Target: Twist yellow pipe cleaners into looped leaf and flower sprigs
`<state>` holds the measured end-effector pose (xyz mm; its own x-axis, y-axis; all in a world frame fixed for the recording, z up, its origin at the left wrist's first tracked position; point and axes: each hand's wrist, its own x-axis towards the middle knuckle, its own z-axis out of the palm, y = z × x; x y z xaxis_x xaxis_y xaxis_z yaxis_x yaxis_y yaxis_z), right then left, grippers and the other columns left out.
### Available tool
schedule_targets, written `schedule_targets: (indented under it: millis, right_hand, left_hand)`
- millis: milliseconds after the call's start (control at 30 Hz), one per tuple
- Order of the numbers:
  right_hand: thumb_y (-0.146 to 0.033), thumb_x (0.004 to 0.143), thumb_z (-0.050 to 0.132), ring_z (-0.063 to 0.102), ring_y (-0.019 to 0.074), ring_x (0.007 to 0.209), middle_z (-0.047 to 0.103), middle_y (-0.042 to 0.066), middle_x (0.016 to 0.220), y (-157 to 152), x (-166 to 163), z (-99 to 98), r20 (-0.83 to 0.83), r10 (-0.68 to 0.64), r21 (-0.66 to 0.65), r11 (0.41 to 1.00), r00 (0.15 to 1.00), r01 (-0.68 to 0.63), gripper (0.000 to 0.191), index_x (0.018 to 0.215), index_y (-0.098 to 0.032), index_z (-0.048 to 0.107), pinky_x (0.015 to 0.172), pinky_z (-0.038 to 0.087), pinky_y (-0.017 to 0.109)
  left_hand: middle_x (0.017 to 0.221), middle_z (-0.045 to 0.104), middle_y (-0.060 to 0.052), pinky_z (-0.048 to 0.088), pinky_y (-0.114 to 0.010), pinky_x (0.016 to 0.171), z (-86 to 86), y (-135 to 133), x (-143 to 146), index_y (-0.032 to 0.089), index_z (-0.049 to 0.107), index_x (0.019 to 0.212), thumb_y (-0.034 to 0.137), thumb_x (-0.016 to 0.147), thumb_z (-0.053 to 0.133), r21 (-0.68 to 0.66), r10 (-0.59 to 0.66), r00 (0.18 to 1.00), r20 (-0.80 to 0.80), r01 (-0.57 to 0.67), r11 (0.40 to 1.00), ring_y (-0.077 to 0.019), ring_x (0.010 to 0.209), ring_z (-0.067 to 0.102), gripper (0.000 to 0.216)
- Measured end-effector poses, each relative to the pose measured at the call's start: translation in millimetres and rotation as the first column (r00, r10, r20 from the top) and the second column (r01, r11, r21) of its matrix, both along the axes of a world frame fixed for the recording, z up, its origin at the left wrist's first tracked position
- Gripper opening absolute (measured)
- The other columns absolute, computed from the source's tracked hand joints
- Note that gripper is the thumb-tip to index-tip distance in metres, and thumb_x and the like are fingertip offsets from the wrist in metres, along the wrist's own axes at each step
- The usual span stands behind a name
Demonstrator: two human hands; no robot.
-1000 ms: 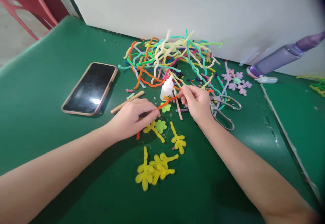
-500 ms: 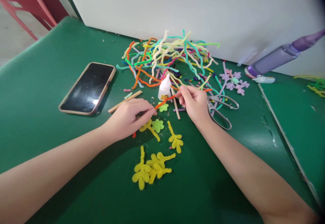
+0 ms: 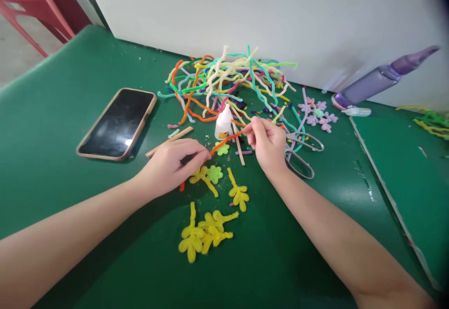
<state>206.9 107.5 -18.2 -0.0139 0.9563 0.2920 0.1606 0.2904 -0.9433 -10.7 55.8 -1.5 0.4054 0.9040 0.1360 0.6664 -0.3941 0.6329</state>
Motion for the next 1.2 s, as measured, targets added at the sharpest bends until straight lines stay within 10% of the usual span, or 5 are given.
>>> schedule_targets:
  millis: [400, 600, 800, 1000, 1200]
  right_hand:
    - [-0.045, 0.093, 0.045, 0.046, 0.0107, 0.045, 0.049, -0.002, 0.053, -4.5, 30.5, 36.3, 0.178, -0.138, 0.228, 0.969, 0.974, 0.096, 0.038, 0.069, -0.021, 0.061, 0.046, 0.035, 0.026]
    - [-0.029, 0.093, 0.044, 0.056, 0.0182, 0.062, 0.060, 0.003, 0.064, 14.6, 64.4, 19.5, 0.733, -0.386, 0.503, 0.862, 0.560, -0.065, 0.027, 0.077, -0.020, 0.064, 0.060, 0.038, 0.031]
    - [-0.013, 0.088, 0.043, 0.061, 0.0255, 0.094, 0.069, 0.009, 0.093, 30.9, 74.6, 5.9, 0.821, -0.353, 0.460, 0.874, 0.448, -0.155, 0.023, 0.099, -0.018, 0.063, 0.087, 0.044, 0.039]
    - [-0.009, 0.085, 0.041, 0.059, 0.0245, 0.101, 0.068, 0.008, 0.103, 36.8, 75.8, 0.8, 0.798, -0.311, 0.444, 0.883, 0.517, -0.154, 0.032, 0.111, -0.018, 0.059, 0.094, 0.043, 0.040]
    - [-0.011, 0.082, 0.045, 0.060, 0.0229, 0.097, 0.069, 0.005, 0.092, 38.7, 72.3, -4.1, 0.795, -0.304, 0.438, 0.887, 0.525, -0.150, 0.020, 0.081, -0.022, 0.062, 0.103, 0.036, 0.045]
  left_hand:
    - [0.079, 0.069, -0.001, 0.050, -0.029, 0.069, -2.1, -1.2, 3.1, 0.017, 0.067, 0.085, 0.034, 0.093, 0.044, 0.092, 0.003, 1.000, 0.012, -0.004, 0.996, -0.0151, 0.073, 0.063, 0.030]
    - [0.082, 0.070, -0.002, 0.050, -0.028, 0.068, -2.9, 0.1, 3.1, 0.016, 0.067, 0.086, 0.034, 0.093, 0.043, 0.115, -0.041, 0.999, -0.022, 0.043, 0.992, -0.0151, 0.074, 0.063, 0.030]
    - [0.083, 0.070, -0.003, 0.050, -0.027, 0.069, -3.1, -0.1, 3.1, 0.016, 0.066, 0.086, 0.031, 0.093, 0.044, 0.123, -0.055, 0.998, -0.022, 0.057, 0.991, -0.0151, 0.077, 0.064, 0.027]
    - [0.084, 0.070, -0.003, 0.050, -0.027, 0.070, -4.8, 1.0, 2.4, 0.017, 0.066, 0.086, 0.029, 0.092, 0.045, 0.124, -0.065, 0.998, -0.007, 0.066, 0.990, -0.0155, 0.078, 0.064, 0.025]
    - [0.086, 0.070, -0.003, 0.051, -0.027, 0.071, -2.6, 2.0, 3.8, 0.018, 0.066, 0.087, 0.028, 0.093, 0.045, 0.089, -0.050, 0.999, 0.013, 0.049, 0.995, -0.0156, 0.080, 0.064, 0.024]
